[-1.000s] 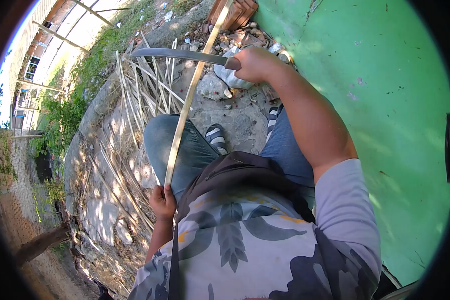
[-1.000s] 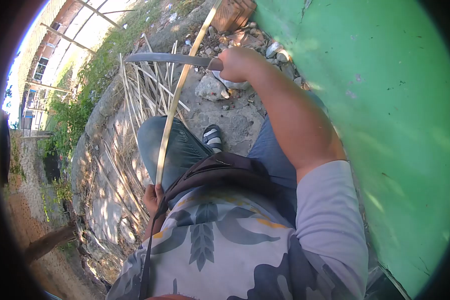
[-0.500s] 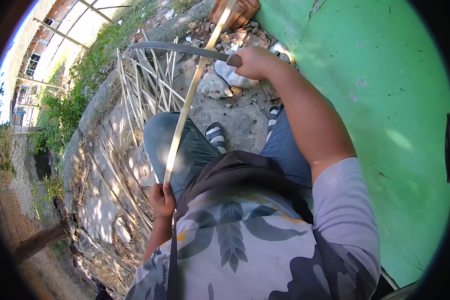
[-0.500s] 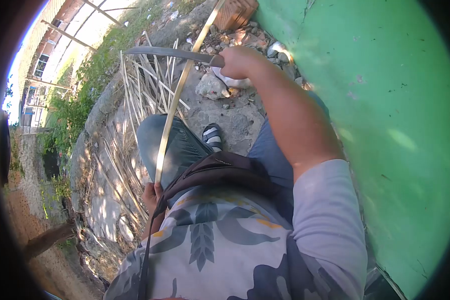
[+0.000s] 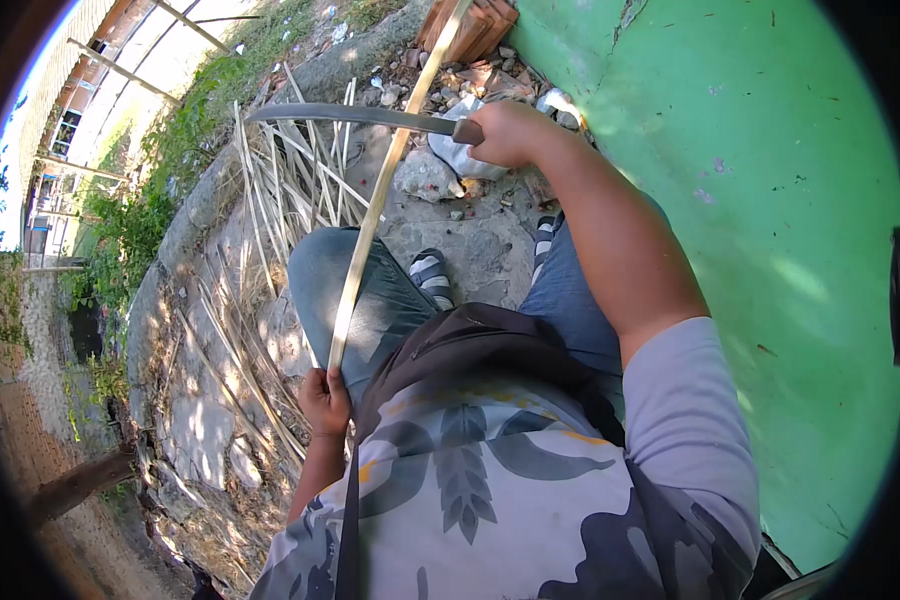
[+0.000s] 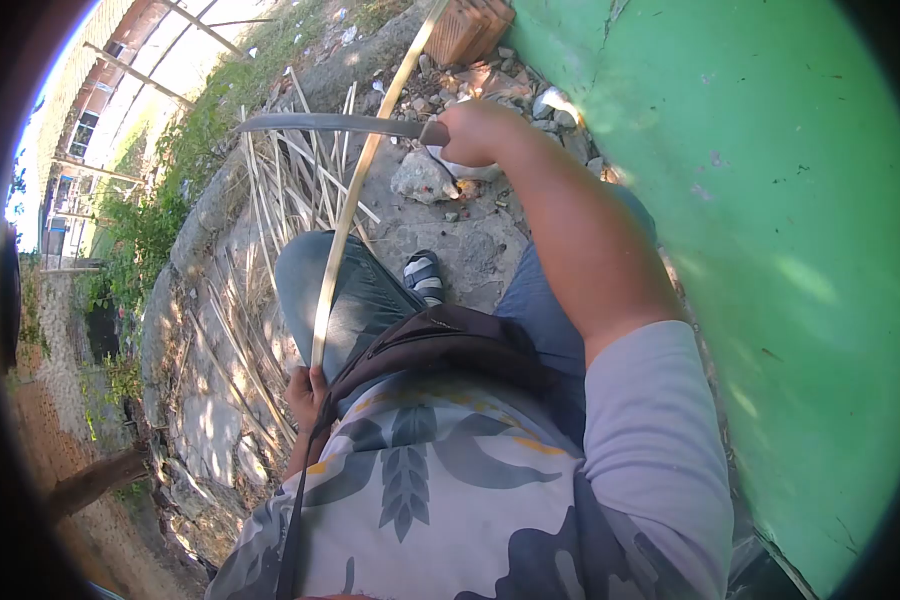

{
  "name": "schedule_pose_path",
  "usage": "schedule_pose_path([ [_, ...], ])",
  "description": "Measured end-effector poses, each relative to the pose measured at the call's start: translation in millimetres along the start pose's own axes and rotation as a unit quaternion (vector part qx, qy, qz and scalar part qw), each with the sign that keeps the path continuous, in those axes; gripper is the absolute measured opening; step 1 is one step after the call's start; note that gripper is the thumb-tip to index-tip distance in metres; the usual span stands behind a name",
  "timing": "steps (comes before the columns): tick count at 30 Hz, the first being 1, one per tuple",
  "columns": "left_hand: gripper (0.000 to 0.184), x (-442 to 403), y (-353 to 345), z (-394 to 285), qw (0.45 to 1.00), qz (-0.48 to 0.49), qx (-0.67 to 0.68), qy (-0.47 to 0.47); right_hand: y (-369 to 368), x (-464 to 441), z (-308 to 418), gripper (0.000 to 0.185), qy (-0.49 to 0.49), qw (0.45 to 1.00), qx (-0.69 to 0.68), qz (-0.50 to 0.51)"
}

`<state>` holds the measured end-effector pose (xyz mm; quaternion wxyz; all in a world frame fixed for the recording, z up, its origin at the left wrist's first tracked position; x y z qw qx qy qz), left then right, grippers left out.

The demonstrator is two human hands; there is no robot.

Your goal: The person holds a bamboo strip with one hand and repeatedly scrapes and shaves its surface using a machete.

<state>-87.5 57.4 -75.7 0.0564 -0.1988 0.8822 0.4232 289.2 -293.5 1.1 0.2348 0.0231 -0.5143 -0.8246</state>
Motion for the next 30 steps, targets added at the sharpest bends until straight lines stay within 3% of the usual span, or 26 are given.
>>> schedule_pose_path([
  [4, 0.043, -6.8, 8.0, -9.4, 0.999, 0.020, -0.019, -0.023, 8.5, 1.2, -8.6, 0.028, -0.062, 0.998, 0.002, -0.026],
  [10, 0.041, -3.8, -0.3, -2.6, 1.000, -0.001, -0.009, -0.030, 6.3, 33.4, 40.1, 0.026, 0.104, 0.994, -0.045, -0.006],
  [13, 0.040, -2.5, -3.9, 4.0, 0.999, -0.012, 0.027, -0.039, 13.5, 45.9, 57.6, 0.025, 0.131, 0.991, 0.039, -0.007],
  [16, 0.042, -0.9, -2.4, 3.4, 0.999, 0.005, 0.037, 0.010, 13.5, 30.1, 31.5, 0.026, 0.036, 0.999, 0.021, 0.019],
  [21, 0.044, -7.3, 9.3, -13.1, 0.999, 0.013, -0.042, -0.017, 8.3, 2.6, -4.8, 0.028, -0.089, 0.996, 0.012, 0.007],
  [30, 0.043, -4.9, -1.3, -1.1, 1.000, 0.001, -0.009, -0.028, 11.8, 43.2, 51.4, 0.024, 0.086, 0.996, 0.038, 0.007],
])
Point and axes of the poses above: each hand's wrist, its own x-axis away from the middle knuckle, its own y-axis out of the back of the hand, z = x × y, the point moved 5 cm from there along -x, towards the middle knuckle, and after that the axes turned 8 degrees about -y, right-handed, at the moved point
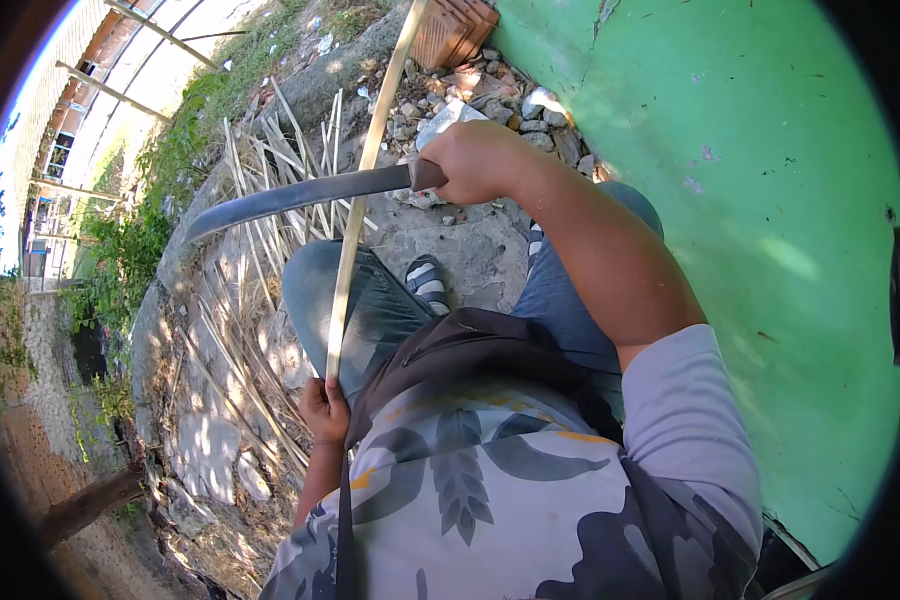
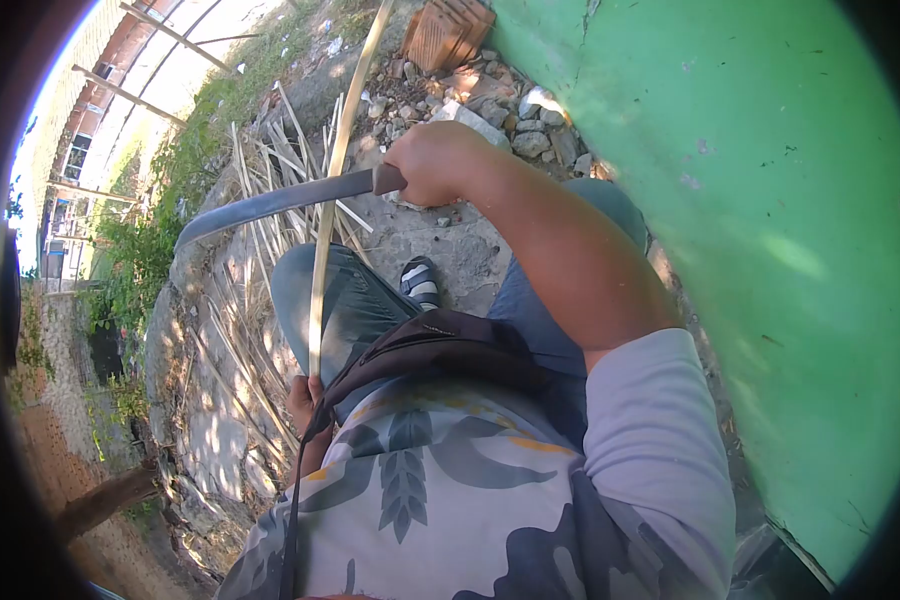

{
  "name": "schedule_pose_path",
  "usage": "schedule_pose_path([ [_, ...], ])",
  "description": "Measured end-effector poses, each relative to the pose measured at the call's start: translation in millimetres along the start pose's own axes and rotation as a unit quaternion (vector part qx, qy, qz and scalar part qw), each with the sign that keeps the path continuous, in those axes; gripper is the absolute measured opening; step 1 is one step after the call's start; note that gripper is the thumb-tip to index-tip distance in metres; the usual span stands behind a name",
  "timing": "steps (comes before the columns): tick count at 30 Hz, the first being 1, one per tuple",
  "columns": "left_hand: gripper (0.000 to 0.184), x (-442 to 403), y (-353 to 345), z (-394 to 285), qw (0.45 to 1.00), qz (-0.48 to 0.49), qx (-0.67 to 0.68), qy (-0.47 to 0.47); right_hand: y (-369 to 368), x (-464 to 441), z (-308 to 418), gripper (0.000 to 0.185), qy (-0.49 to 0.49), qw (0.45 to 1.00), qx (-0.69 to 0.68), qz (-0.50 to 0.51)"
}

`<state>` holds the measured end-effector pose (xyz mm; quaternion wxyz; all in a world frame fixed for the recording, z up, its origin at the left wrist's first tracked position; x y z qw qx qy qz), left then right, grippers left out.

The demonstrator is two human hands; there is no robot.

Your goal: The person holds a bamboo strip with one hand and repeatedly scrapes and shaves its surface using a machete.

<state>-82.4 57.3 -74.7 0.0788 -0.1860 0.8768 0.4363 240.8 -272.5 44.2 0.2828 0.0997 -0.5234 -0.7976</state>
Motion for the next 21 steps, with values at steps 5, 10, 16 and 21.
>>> schedule_pose_path([
  [5, 0.043, 2.8, 0.6, 4.1, 0.999, 0.010, 0.015, 0.037, -7.9, -21.4, -44.1, 0.025, -0.080, 0.996, -0.029, 0.008],
  [10, 0.043, -0.2, 9.2, -3.8, 0.999, 0.025, -0.033, 0.025, -5.9, -25.8, -56.3, 0.027, -0.155, 0.987, -0.043, -0.004],
  [16, 0.044, 2.9, 2.1, 8.1, 0.999, 0.020, -0.012, 0.040, -1.9, -2.8, -9.5, 0.026, -0.040, 0.999, -0.028, 0.018],
  [21, 0.045, 3.4, -0.5, 11.5, 1.000, 0.002, -0.006, 0.010, 8.3, 2.4, -10.8, 0.027, -0.021, 0.999, -0.018, 0.019],
])
Point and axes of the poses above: each hand's wrist, its own x-axis away from the middle knuckle, its own y-axis out of the back of the hand, z = x × y, the point moved 5 cm from there along -x, towards the middle knuckle, and after that the axes turned 8 degrees about -y, right-handed, at the moved point
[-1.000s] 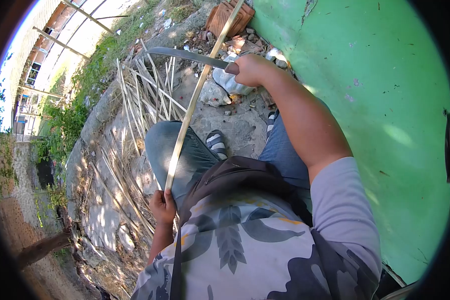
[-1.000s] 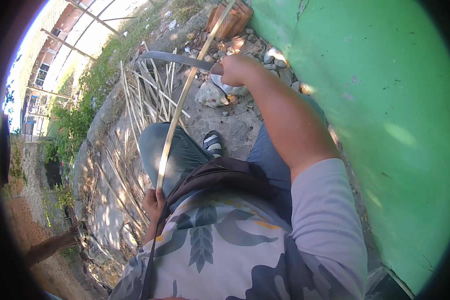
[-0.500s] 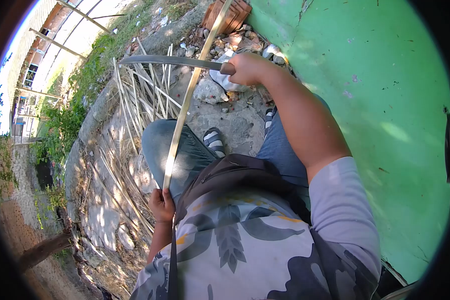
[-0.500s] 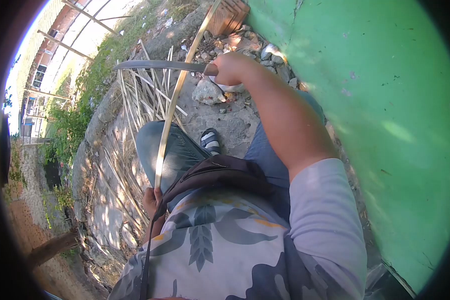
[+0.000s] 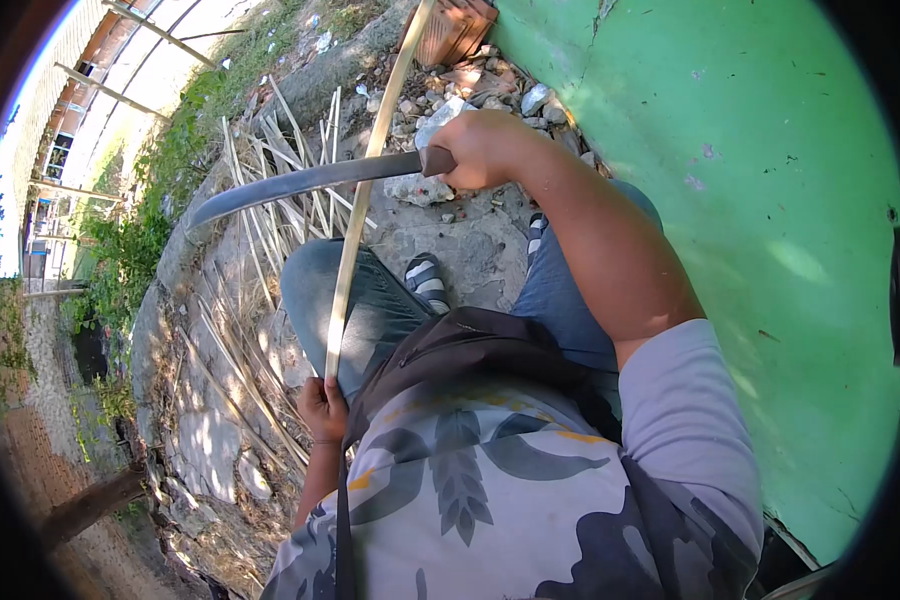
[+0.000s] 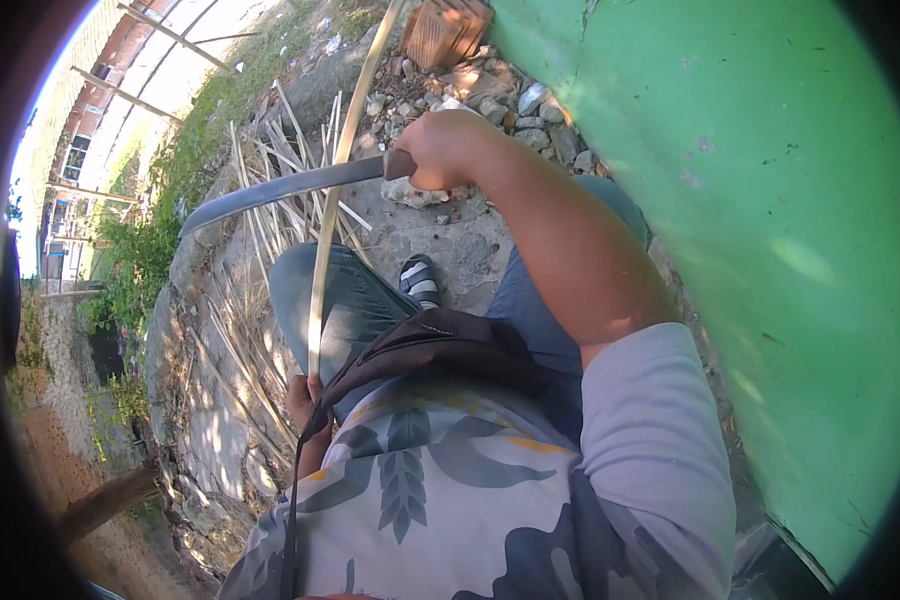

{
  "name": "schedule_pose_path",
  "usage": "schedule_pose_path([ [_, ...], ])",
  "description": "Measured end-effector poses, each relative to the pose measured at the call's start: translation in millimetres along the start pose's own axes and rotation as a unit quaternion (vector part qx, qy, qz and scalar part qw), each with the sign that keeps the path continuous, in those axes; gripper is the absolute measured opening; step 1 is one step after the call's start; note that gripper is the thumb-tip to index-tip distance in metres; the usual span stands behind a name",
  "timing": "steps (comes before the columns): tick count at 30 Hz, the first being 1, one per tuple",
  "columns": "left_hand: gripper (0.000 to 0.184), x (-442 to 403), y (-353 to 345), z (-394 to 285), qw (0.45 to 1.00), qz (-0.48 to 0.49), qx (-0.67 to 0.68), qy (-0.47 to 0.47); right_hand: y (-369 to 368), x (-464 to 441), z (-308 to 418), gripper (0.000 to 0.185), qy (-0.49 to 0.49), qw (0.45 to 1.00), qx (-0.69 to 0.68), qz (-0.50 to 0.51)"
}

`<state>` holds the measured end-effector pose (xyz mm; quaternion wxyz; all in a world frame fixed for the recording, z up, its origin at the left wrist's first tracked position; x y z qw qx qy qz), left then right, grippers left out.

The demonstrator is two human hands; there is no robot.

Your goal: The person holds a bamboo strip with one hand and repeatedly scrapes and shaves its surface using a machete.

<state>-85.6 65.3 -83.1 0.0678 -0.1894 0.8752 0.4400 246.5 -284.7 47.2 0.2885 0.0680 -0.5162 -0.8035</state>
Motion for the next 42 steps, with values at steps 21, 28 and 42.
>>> schedule_pose_path([
  [21, 0.045, -2.2, 4.2, -7.5, 1.000, 0.000, -0.021, 0.003, -12.4, -23.4, -33.9, 0.028, -0.081, 0.996, -0.002, 0.024],
  [28, 0.042, -7.2, 16.6, -24.3, 0.998, 0.012, -0.056, 0.000, -14.4, -24.0, -30.5, 0.029, -0.140, 0.990, 0.021, -0.002],
  [42, 0.040, -12.0, 14.0, -27.4, 0.999, 0.006, -0.038, -0.022, -15.5, -27.8, -43.3, 0.026, -0.132, 0.991, 0.023, 0.020],
])
Point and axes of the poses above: each hand's wrist, its own x-axis away from the middle knuckle, its own y-axis out of the back of the hand, z = x × y, the point moved 5 cm from there along -x, towards the middle knuckle, and after that the axes turned 8 degrees about -y, right-handed, at the moved point
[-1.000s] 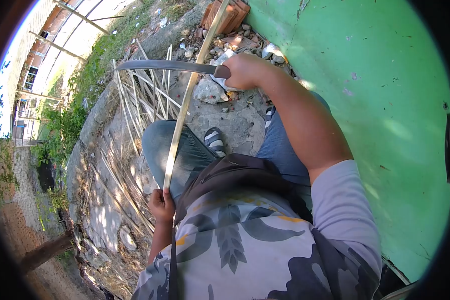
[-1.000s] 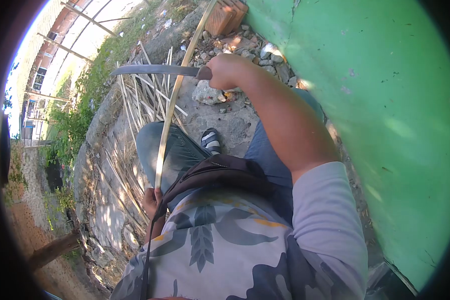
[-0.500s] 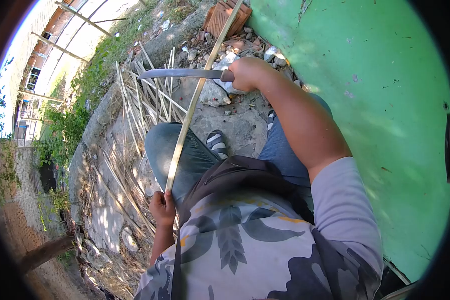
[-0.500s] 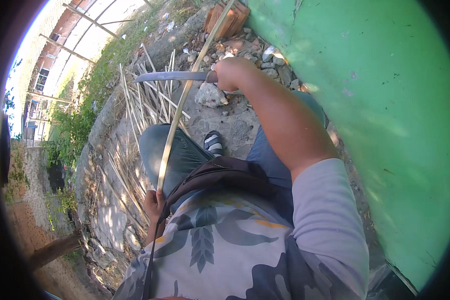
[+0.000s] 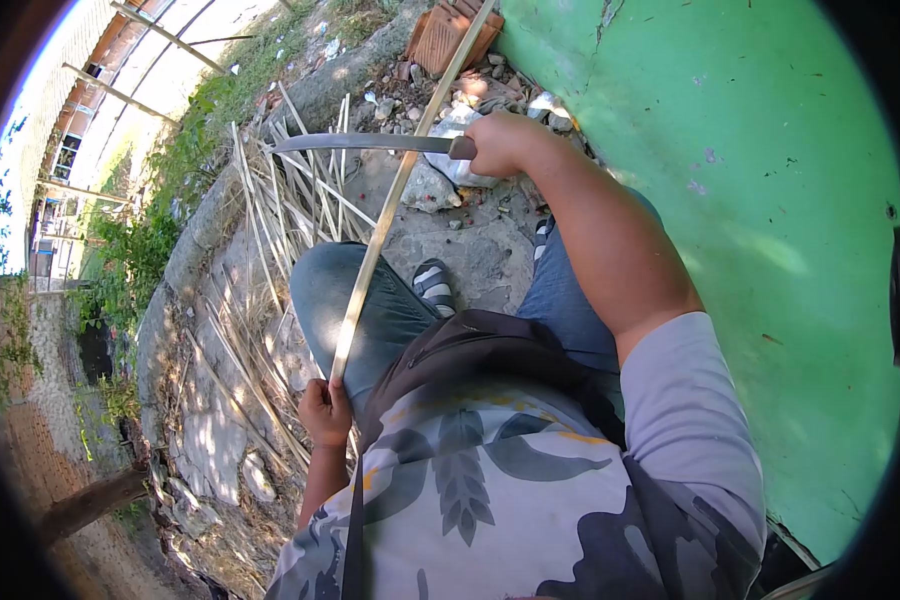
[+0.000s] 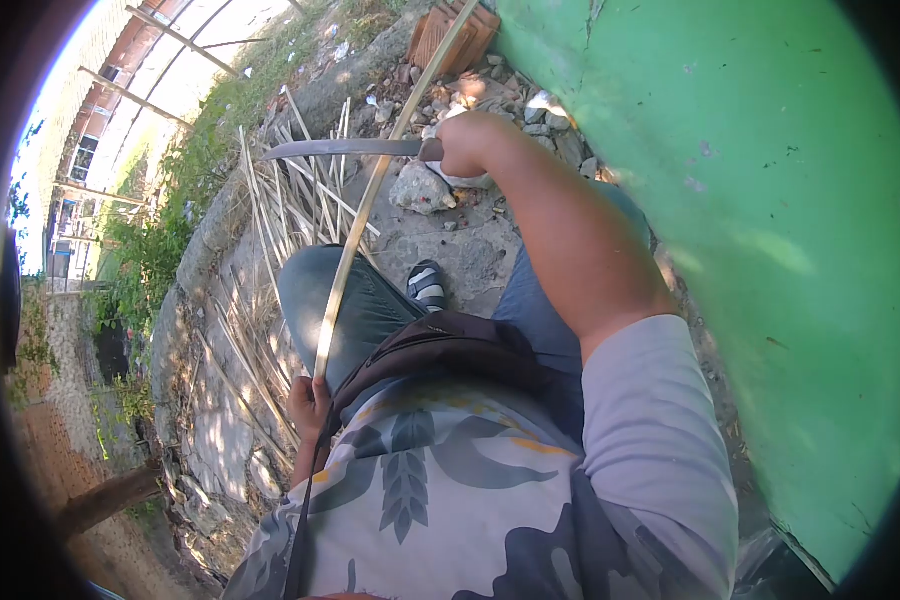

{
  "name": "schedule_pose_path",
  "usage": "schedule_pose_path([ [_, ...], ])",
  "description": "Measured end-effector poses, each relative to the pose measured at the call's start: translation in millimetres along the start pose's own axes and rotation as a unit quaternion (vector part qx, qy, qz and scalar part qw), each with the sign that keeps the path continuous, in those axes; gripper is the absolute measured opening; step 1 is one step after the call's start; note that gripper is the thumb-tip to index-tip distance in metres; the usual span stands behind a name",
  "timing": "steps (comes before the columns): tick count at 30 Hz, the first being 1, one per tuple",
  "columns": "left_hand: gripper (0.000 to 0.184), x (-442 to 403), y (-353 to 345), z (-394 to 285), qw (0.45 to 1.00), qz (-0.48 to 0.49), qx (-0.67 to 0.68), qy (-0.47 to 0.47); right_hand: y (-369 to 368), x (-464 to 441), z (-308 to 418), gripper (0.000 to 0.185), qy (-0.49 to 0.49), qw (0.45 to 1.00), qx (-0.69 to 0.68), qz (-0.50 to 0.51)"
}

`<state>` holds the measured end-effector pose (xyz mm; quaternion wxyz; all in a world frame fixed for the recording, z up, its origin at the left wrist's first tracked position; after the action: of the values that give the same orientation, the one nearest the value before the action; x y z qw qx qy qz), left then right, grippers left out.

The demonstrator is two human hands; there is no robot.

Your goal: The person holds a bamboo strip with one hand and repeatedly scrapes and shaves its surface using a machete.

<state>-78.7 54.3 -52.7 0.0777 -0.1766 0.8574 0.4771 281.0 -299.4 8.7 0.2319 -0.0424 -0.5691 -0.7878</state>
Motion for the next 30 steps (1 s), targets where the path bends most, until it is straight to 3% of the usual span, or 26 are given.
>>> schedule_pose_path([
  [4, 0.041, 3.8, 1.4, 2.3, 1.000, 0.000, -0.003, 0.015, 6.0, 10.9, 12.1, 0.027, -0.003, 1.000, 0.003, -0.024],
  [7, 0.041, 6.2, -3.0, 12.4, 1.000, 0.010, -0.012, 0.019, 2.9, 20.2, 23.1, 0.027, 0.061, 0.997, -0.056, 0.004],
  [10, 0.041, 7.1, -9.6, 18.2, 1.000, -0.007, 0.015, 0.020, 5.5, 30.4, 32.6, 0.027, 0.106, 0.994, -0.014, -0.001],
  [19, 0.042, 4.7, -3.9, 11.2, 1.000, -0.008, -0.003, 0.009, -0.5, 14.2, 16.7, 0.027, 0.031, 0.999, 0.024, 0.020],
  [27, 0.042, 4.8, -7.1, 11.8, 1.000, -0.016, -0.002, 0.011, 4.8, 34.9, 36.0, 0.019, 0.115, 0.992, 0.015, -0.049],
  [30, 0.041, 5.1, -8.0, 13.1, 1.000, -0.018, 0.006, 0.009, 14.5, 31.3, 27.1, 0.020, 0.087, 0.995, 0.022, -0.032],
])
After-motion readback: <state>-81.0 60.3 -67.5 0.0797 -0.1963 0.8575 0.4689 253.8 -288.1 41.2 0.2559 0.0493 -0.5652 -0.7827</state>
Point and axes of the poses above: each hand's wrist, its own x-axis away from the middle knuckle, its own y-axis out of the back of the hand, z = x × y, the point moved 5 cm from there along -x, towards the middle knuckle, and after that the axes turned 8 degrees about -y, right-handed, at the moved point
